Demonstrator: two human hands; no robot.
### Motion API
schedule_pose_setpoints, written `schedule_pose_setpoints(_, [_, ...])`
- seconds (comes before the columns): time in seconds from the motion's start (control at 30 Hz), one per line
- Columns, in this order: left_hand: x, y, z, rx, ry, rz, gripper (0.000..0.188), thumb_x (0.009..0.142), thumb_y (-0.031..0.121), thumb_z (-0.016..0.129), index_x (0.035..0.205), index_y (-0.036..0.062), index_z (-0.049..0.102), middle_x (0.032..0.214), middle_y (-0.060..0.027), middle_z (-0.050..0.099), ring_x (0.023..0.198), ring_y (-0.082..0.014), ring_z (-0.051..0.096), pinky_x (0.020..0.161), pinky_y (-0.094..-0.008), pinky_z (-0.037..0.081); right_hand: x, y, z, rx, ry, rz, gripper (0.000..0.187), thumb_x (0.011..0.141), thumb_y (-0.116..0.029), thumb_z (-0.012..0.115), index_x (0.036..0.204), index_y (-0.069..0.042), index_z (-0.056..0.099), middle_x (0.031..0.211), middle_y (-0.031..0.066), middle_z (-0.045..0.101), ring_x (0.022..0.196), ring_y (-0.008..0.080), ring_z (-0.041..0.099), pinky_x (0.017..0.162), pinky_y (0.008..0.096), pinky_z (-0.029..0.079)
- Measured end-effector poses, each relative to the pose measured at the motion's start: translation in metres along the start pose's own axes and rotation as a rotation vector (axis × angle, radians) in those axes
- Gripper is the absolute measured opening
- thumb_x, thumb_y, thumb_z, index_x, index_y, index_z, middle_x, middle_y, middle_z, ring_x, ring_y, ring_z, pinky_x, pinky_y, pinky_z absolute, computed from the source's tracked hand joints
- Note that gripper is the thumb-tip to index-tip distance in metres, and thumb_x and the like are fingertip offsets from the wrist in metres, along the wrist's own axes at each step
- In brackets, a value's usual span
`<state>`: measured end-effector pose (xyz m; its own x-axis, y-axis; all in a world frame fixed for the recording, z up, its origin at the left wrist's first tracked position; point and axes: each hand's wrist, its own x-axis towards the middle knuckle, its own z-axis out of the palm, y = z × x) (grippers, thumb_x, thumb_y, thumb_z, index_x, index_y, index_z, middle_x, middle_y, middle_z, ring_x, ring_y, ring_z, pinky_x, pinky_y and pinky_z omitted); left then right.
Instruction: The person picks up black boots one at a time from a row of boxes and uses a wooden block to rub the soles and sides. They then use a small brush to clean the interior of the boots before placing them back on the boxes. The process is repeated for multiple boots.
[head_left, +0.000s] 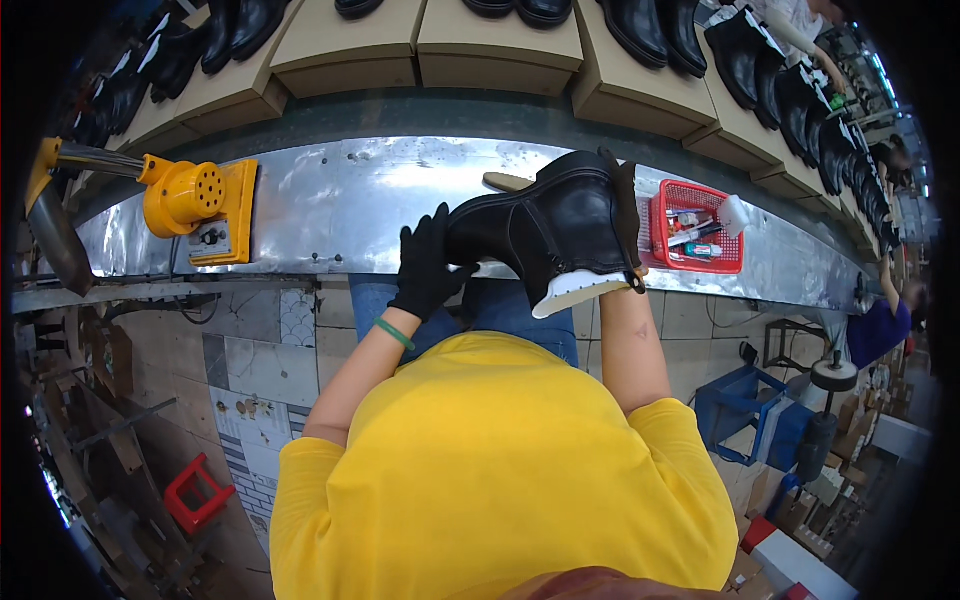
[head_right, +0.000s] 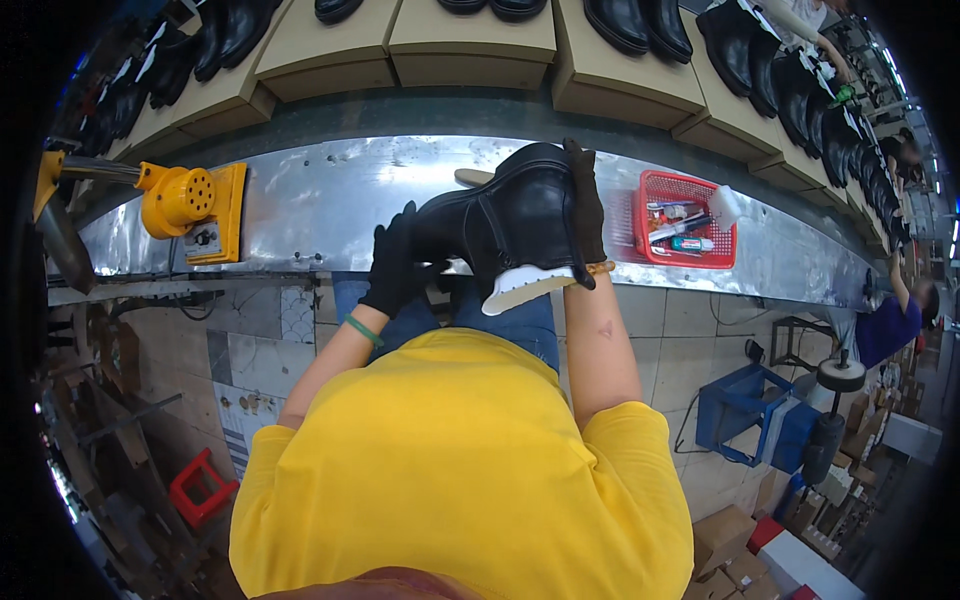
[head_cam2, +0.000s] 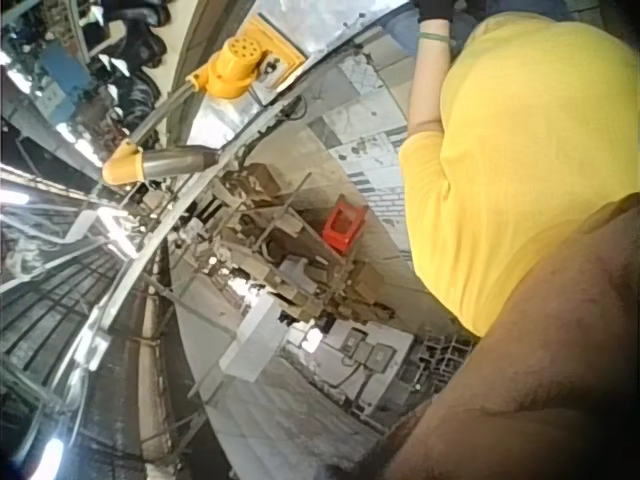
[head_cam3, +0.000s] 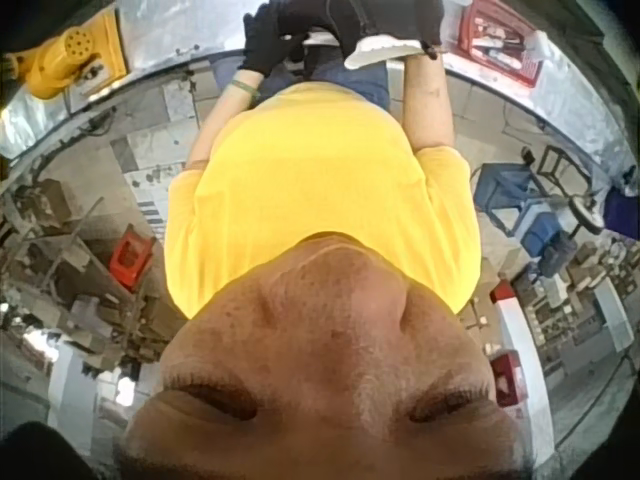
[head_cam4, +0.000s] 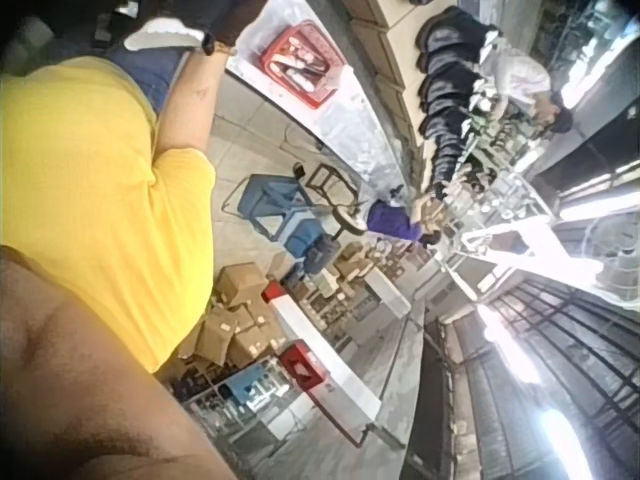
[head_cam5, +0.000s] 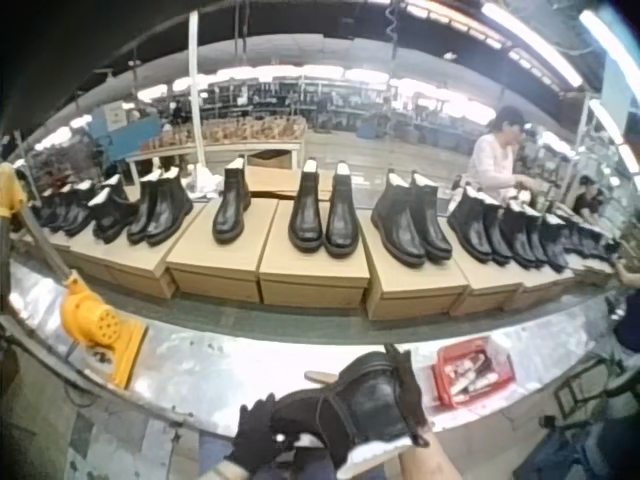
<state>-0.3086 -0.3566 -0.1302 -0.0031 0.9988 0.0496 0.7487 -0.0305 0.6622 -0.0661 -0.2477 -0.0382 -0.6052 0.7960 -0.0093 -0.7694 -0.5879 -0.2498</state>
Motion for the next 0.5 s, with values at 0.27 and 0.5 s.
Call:
schedule_pose_setpoints(0.27, [0.017,0.001,-0.041,-0.652,0.071,0.07,0.08,0.067,0.009,0.08,0.136,0.0048,0.038,0.124,-0.0144,0.054,0.114,-0.0226,0.055,0.093,-0.0345,0.05,-0.017,0.01,-0.016,-0.02,0.306,-0.181,0.062,0.092,-0.056,0.04,0.121,-0.003,0.051,0.124,0.0177,0.054,0.114,0.0315,0.051,0.103,0.0449,0.037])
schedule_pose_setpoints(0.5, [0.026,0.042,-0.084,-0.893,0.093,0.063,0.08,0.067,0.002,0.079,0.135,0.0006,0.036,0.127,-0.0151,0.049,0.116,-0.0237,0.052,0.098,-0.0369,0.046,-0.038,0.033,-0.021,-0.187,0.222,-0.286,0.048,0.097,-0.038,0.041,0.128,0.0,0.047,0.123,0.0176,0.056,0.109,0.0293,0.058,0.099,0.0407,0.045])
